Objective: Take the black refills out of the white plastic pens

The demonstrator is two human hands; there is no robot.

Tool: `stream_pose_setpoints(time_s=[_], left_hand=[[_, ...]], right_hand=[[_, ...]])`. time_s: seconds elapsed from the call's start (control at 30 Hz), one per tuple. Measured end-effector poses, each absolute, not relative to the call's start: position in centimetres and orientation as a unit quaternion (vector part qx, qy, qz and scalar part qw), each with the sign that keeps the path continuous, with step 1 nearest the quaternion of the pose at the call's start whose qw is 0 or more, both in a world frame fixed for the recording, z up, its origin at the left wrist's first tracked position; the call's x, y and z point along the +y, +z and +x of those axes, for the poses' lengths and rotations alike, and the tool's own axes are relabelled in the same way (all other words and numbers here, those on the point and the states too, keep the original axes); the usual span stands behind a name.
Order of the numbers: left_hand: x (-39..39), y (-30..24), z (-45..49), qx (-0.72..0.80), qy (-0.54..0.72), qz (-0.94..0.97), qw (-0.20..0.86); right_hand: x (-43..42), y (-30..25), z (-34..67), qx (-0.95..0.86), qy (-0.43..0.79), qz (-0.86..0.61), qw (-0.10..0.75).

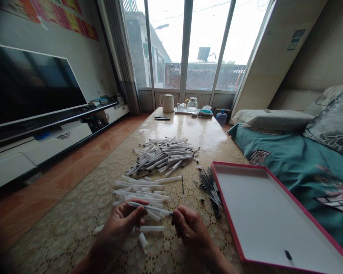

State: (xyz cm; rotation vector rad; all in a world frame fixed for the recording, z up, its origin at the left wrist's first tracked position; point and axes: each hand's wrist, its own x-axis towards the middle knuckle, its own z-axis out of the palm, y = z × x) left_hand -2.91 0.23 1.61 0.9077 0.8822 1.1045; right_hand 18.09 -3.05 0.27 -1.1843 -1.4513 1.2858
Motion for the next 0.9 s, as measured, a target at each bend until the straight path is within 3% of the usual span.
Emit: stream_pose_setpoints(time_s=[0.7, 0.9], left_hand=[[0.4, 1.3, -3.0, 0.402, 0.486, 0.394, 0.669], [0.5, 1.3, -3.1, 0.406, 0.480, 0.404, 0.665]], right_hand=[[-3.0, 0.1, 17.9, -0.600, 0.463, -0.486, 0.435], [-3.0, 0.2, 17.9, -0.664, 0.362, -0.511, 0.408]])
